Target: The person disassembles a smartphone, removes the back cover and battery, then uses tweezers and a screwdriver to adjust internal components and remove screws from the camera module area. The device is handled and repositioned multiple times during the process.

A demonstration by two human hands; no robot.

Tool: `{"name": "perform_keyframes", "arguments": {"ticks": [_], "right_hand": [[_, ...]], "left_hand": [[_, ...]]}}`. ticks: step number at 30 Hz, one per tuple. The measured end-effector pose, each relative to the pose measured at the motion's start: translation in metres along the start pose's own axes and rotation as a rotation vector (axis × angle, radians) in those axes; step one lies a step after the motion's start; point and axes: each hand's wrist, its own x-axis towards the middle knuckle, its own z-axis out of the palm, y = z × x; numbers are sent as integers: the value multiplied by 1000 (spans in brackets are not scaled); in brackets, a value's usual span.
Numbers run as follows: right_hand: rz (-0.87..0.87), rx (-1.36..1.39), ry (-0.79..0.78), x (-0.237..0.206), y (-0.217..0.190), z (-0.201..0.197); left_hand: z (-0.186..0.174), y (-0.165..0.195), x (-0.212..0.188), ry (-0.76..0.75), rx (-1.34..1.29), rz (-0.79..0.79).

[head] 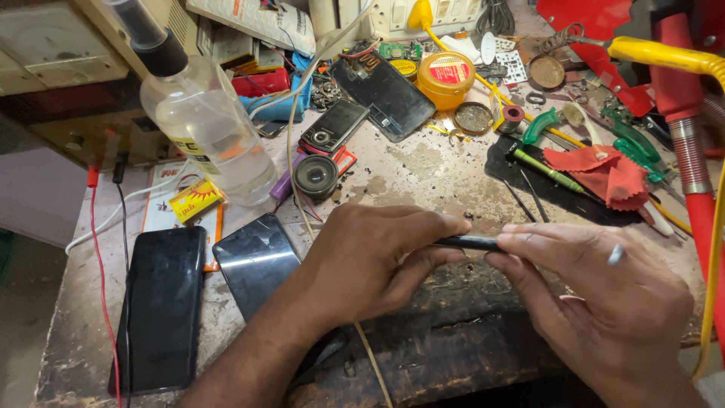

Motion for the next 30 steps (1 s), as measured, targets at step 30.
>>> {"name": "perform_keyframes", "arguments": {"ticks": [30], "right_hand": [[-12,478,-523,23,50,7]], "left_hand": [[1,-14,4,-155,-250,32]]}}
